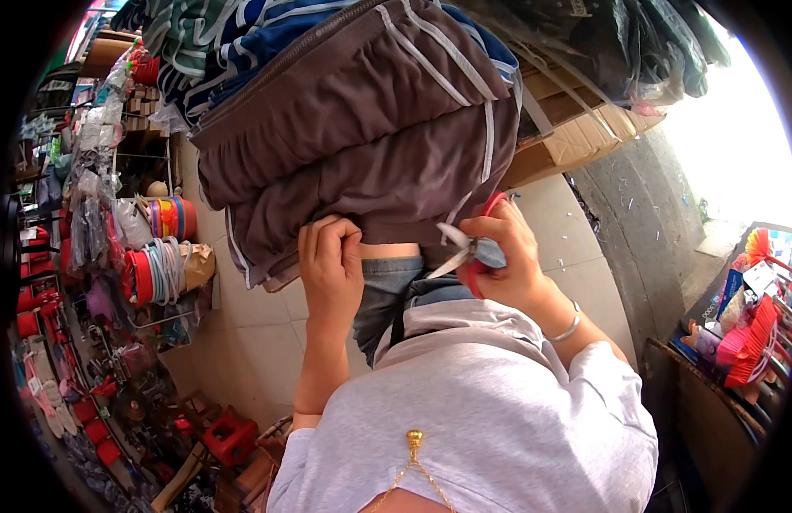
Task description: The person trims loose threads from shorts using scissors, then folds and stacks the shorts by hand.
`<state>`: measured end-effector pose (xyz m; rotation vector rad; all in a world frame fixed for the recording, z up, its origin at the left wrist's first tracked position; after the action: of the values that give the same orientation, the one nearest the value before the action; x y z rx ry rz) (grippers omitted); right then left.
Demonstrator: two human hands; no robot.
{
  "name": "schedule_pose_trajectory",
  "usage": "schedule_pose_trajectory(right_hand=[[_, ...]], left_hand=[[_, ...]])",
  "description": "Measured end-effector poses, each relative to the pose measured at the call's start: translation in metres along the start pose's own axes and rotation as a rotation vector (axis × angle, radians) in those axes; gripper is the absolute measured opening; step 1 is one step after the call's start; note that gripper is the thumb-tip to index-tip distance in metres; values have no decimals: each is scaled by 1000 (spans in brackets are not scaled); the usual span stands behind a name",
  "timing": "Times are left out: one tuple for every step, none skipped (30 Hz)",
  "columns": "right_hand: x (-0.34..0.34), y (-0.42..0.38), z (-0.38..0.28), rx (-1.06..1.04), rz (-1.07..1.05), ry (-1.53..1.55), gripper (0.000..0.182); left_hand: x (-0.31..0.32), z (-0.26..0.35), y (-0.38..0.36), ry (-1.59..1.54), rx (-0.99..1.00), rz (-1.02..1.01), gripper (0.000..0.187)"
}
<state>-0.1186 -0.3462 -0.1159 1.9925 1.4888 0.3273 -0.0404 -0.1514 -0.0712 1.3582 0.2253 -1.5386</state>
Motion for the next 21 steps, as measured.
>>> schedule_pose_trajectory(right_hand=[[-6, -2, -3, 2, -2, 1, 50], [-5, -2, 0, 95, -84, 92, 47], [-3, -2, 1, 186, -166, 182, 46], [3, -7, 6, 399, -258, 359, 47], [3, -7, 5, 399, -256, 360, 47], [15, -15, 8, 514, -383, 477, 49], [26, -23, 8, 628, -511, 593, 51], [36, -27, 5, 728, -588, 657, 55], [40, -24, 4, 728, -588, 657, 55], [51, -27, 3, 788, -686, 682, 55], [60, -32, 1, 848, -786, 707, 55], [66, -33, 1, 872, -826, 720, 56], [69, -31, 0, 871, -826, 722, 56], [72, -30, 2, 903, -832, 699, 55], [74, -30, 4, 935, -838, 677, 55], [77, -32, 8, 925, -799, 683, 54], [77, -30, 8, 925, -799, 683, 54], [79, -30, 9, 953, -812, 706, 54], [80, -30, 9, 980, -825, 729, 53], [81, -29, 8, 982, -825, 729, 53], [82, -30, 7, 1016, -811, 764, 54]], left_hand=[[-1, -1, -2, -35, -2, -2, 8], [-2, -2, -3, -34, -5, -3, 8], [-3, -3, -5, -77, -22, -7, 7], [-4, -5, -6, -120, -37, -11, 6], [-6, -4, -8, -119, -36, -13, 6], [-6, -5, -9, -147, -73, -24, 7], [-6, -7, -9, -175, -111, -36, 7], [-6, -6, -10, -175, -109, -36, 7], [-7, -6, -10, -172, -105, -38, 8], [-8, -5, -11, -167, -102, -40, 8], [-8, -5, -12, -164, -105, -41, 8], [-8, -5, -12, -172, -104, -40, 8], [-8, -5, -12, -179, -102, -39, 8], [-8, -4, -12, -178, -101, -38, 8], [-8, -4, -13, -175, -104, -35, 7], [-8, -4, -13, -173, -106, -33, 7], [-8, -4, -13, -174, -106, -33, 7], [-7, -4, -13, -173, -104, -35, 7], [-7, -4, -13, -172, -102, -37, 7], [-7, -4, -13, -174, -103, -38, 7], [-6, -4, -14, -170, -102, -39, 7]])
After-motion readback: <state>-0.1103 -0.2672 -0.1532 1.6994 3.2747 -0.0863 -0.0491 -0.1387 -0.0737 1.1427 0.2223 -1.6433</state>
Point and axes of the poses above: each hand's wrist, its own y-axis towards the middle knuckle, its own x-axis out of the palm, z = x × y, the point moved 8 cm from there along y, towards the middle knuckle, and after that the axes turned 4 degrees about y, right-handed, at the moved point
